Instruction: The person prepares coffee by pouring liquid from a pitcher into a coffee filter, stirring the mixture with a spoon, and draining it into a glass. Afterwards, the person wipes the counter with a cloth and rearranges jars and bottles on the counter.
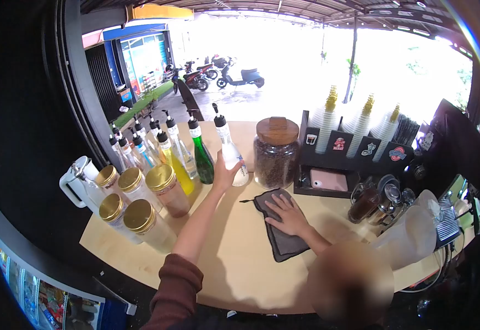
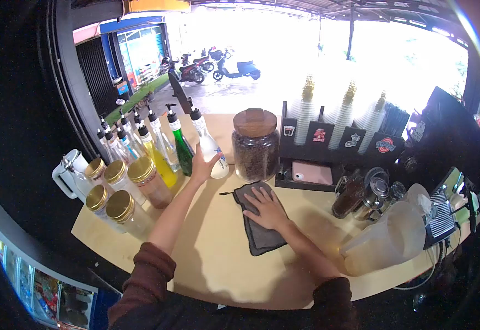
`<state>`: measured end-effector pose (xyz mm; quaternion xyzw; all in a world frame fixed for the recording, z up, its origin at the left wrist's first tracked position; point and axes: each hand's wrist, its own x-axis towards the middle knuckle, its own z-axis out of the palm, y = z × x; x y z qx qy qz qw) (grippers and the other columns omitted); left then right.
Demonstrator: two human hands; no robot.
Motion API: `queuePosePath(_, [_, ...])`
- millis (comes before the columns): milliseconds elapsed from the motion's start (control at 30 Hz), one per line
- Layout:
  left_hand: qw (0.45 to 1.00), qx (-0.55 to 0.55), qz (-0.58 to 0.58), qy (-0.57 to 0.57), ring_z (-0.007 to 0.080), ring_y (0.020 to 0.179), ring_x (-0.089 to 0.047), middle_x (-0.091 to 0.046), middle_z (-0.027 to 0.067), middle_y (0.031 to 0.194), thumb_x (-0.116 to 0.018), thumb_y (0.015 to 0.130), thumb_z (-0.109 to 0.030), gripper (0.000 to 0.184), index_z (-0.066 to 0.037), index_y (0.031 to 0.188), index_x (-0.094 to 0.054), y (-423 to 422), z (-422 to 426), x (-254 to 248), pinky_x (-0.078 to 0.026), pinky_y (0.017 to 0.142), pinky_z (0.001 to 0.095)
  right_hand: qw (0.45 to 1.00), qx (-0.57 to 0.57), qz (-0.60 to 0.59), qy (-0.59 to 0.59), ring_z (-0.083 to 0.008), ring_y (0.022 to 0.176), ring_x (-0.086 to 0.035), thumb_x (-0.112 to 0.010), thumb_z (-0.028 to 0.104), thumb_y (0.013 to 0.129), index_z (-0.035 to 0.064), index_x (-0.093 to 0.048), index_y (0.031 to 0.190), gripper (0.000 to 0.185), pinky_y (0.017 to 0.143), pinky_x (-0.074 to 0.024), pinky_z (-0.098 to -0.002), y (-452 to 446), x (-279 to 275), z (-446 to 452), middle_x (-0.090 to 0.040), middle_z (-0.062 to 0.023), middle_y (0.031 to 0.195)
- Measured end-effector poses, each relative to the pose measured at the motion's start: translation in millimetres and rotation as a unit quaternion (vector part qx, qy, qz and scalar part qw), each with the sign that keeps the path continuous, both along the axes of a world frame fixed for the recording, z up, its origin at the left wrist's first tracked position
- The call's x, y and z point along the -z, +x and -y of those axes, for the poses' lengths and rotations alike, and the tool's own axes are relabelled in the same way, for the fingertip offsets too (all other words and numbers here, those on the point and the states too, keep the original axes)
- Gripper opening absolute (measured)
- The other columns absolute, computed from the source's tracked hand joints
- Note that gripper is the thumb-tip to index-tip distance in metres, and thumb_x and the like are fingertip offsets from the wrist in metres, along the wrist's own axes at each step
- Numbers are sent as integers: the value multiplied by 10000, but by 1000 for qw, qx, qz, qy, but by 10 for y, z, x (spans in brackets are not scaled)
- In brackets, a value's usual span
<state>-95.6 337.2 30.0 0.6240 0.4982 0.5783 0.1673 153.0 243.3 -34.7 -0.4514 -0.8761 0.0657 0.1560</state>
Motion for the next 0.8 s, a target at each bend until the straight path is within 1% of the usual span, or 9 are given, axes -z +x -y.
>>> queuePosePath(67, [1000,16,5,-16,328,1008,-604,-595,218,1092,-751,767,-250,666,7,1257,-381,0,-160,58,-467,861,411,1000,2,3,-2,-331,1397,-217,-439,570,897,235,-368,1427,631,1137,-128,-495,0,-23,1,-271,-123,1507])
queuePosePath(133, [998,23,-36,-44,315,1021,-603,-598,207,1103,-758,759,-274,697,-8,1273,-371,0,-281,98,-467,873,411,1000,1,3,-10,-330,1401,-210,-439,580,894,239,-360,1431,641,1139,-121,-493,4,-17,-4,-263,-124,1511])
queuePosePath(267, [996,63,-45,-32,305,1038,-601,-599,200,1116,-762,754,-286,708,-18,1281,-372,-6,-443,158,-468,886,411,1000,-1,4,-20,-332,1405,-200,-433,584,896,240,-356,1433,642,1140,-113,-492,4,-38,-3,-249,-124,1518])
queuePosePath(333, [995,77,-42,-50,296,1046,-601,-601,197,1122,-766,749,-288,717,-27,1289,-374,-2,-465,175,-468,896,403,1000,1,3,-20,-333,1405,-201,-450,575,893,246,-357,1433,638,1138,-118,-492,0,-34,-9,-253,-120,1517])
queuePosePath(533, [994,83,-63,-41,291,1033,-608,-610,194,1113,-768,749,-291,729,-29,1298,-366,4,-561,201,-469,893,400,1000,1,-6,-11,-338,1402,-209,-477,562,887,246,-370,1427,634,1133,-134,-494,6,-7,-7,-272,-117,1511])
queuePosePath(667, [994,89,-53,-39,294,1043,-603,-605,195,1123,-762,754,-286,719,-36,1299,-365,6,-535,217,-468,897,399,1000,2,-15,-5,-339,1398,-220,-483,554,887,245,-384,1418,623,1130,-145,-494,-3,-13,-10,-285,-119,1504])
queuePosePath(733, [994,94,-38,-45,304,1118,-558,-549,209,1213,-753,763,-282,738,-14,1316,-345,44,-514,226,-446,935,388,1000,1,-15,0,-339,1395,-227,-484,550,888,245,-388,1416,617,1129,-150,-494,-2,9,-8,-288,-120,1503])
queuePosePath(767, [994,94,-35,-44,304,1118,-558,-549,209,1213,-753,763,-282,738,-14,1316,-345,67,-491,234,-446,935,388,1000,0,-17,6,-340,1392,-234,-485,546,889,245,-391,1414,612,1128,-154,-494,3,11,-10,-291,-120,1501])
queuePosePath(800, [996,85,-31,-22,313,1168,-516,-503,220,1262,-747,769,-285,762,1,1334,-323,80,-469,264,-417,971,390,1000,-3,-13,6,-340,1392,-234,-485,546,889,245,-391,1414,612,1128,-154,-494,16,13,-17,-291,-120,1501])
